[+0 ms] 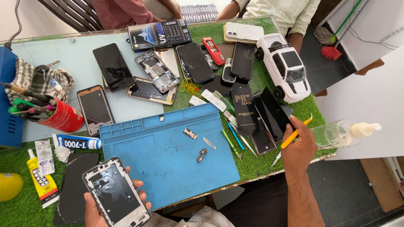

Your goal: The person holds a disassembled smartphone and uses a yellow pry tool and tweezers to peel old adhesive and debris from the phone's frame and back housing. They rotate the phone to work along its edges, then set it on the blue mat and continue prying around the frame.

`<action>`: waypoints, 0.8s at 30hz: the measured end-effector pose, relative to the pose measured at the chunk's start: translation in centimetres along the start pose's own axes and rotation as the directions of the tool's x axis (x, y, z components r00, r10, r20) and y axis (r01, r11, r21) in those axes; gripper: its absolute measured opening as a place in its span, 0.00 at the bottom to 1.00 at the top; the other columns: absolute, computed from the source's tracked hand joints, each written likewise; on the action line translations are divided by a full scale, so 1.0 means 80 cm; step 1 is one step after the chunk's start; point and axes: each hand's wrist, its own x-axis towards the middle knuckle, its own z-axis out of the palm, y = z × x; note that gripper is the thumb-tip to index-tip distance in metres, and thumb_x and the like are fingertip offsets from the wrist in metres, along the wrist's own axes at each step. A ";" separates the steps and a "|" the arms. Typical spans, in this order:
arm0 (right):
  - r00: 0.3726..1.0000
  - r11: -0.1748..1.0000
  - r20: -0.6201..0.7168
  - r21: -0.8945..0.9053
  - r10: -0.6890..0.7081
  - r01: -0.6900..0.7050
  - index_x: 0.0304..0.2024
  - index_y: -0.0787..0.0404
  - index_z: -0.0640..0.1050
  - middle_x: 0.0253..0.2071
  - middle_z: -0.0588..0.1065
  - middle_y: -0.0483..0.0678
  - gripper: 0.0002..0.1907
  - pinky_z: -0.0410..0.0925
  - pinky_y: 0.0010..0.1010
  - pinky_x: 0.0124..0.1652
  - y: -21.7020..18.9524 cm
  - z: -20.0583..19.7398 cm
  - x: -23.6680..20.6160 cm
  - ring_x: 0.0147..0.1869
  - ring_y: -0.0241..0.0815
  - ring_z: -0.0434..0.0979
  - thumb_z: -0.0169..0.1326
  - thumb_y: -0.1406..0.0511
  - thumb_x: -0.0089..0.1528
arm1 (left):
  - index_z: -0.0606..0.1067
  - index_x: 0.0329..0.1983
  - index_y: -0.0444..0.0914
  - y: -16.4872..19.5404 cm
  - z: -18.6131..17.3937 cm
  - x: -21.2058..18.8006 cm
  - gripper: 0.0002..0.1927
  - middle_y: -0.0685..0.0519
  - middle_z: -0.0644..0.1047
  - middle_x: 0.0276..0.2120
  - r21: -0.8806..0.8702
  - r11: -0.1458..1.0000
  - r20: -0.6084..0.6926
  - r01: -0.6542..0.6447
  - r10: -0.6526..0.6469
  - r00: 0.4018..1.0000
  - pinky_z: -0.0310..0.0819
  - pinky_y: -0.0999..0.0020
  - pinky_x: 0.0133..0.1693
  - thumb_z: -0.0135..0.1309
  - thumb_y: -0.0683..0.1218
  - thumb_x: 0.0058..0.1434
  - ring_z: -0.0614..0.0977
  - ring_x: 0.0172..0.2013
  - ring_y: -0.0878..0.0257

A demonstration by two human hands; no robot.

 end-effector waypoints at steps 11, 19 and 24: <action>0.970 0.963 -0.008 -0.120 -0.242 0.239 0.55 0.57 0.81 0.38 0.78 0.46 0.14 0.67 0.40 0.55 -0.019 0.044 0.065 0.50 0.48 0.75 0.60 0.72 0.67 | 0.54 0.75 0.33 -0.001 0.011 -0.008 0.50 0.27 0.72 0.49 -0.043 0.997 0.058 -0.068 0.070 0.996 0.76 0.28 0.42 0.49 0.74 0.66 0.79 0.43 0.37; 0.904 0.902 0.117 -0.091 -0.410 0.421 0.57 0.59 0.79 0.46 0.80 0.48 0.20 0.64 0.44 0.53 -0.065 0.102 0.129 0.52 0.50 0.73 0.56 0.75 0.62 | 0.54 0.74 0.34 -0.002 -0.005 -0.010 0.50 0.27 0.73 0.49 -0.009 0.999 0.027 -0.051 0.052 0.998 0.76 0.28 0.42 0.48 0.74 0.65 0.79 0.42 0.38; 0.911 0.904 0.220 -0.178 -0.349 0.390 0.53 0.56 0.80 0.37 0.79 0.48 0.17 0.63 0.47 0.49 -0.088 0.158 0.137 0.51 0.51 0.74 0.56 0.72 0.61 | 0.52 0.75 0.34 0.005 0.004 -0.011 0.48 0.28 0.71 0.53 -0.218 0.973 0.271 -0.071 0.130 0.954 0.73 0.28 0.46 0.46 0.73 0.68 0.77 0.47 0.36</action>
